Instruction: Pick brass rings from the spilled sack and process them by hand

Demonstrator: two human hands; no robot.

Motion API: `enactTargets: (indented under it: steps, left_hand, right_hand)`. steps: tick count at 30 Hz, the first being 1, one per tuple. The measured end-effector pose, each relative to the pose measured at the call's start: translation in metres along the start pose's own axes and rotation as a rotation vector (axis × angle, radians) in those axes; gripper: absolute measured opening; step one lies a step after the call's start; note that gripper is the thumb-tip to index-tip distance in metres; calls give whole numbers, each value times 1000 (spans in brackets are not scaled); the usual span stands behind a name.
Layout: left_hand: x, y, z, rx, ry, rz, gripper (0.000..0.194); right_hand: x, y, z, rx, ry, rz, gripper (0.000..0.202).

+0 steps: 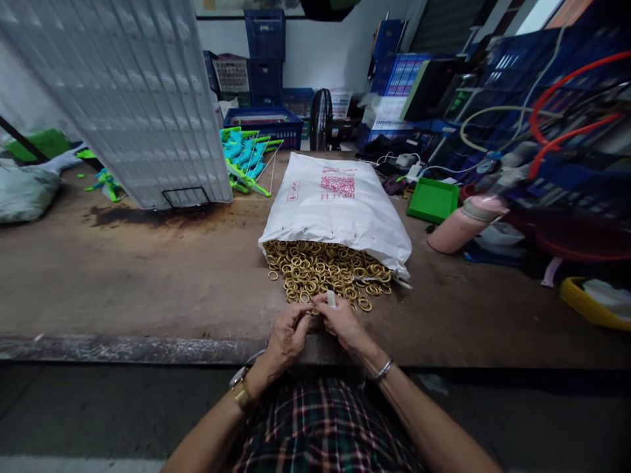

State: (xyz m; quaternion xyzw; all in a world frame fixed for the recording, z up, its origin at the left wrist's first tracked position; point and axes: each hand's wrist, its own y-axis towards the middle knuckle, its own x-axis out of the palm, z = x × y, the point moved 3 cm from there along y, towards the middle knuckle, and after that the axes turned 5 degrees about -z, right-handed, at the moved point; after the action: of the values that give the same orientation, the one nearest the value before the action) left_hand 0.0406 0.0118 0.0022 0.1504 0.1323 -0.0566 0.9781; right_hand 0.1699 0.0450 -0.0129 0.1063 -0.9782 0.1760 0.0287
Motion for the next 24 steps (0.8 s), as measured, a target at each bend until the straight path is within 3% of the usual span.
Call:
enactTargets:
  steps: [4,8,14,24]
  left_hand:
    - [2,-1,2,28,13,-71,18]
    - [1,-2,8,-185,-162,-44,16]
    - [7,-9,5,-516,-448,-52,28]
    - [8,-17,5,-609,-720,-193,34]
  right_hand:
    - [7,-9,-4,75,118,-93,25]
    - [10,-12,-3,28,80,-92,25]
    - [7,-8,-1,-176,-244,10,22]
    - [11,-15,-8,-180,-322,10,23]
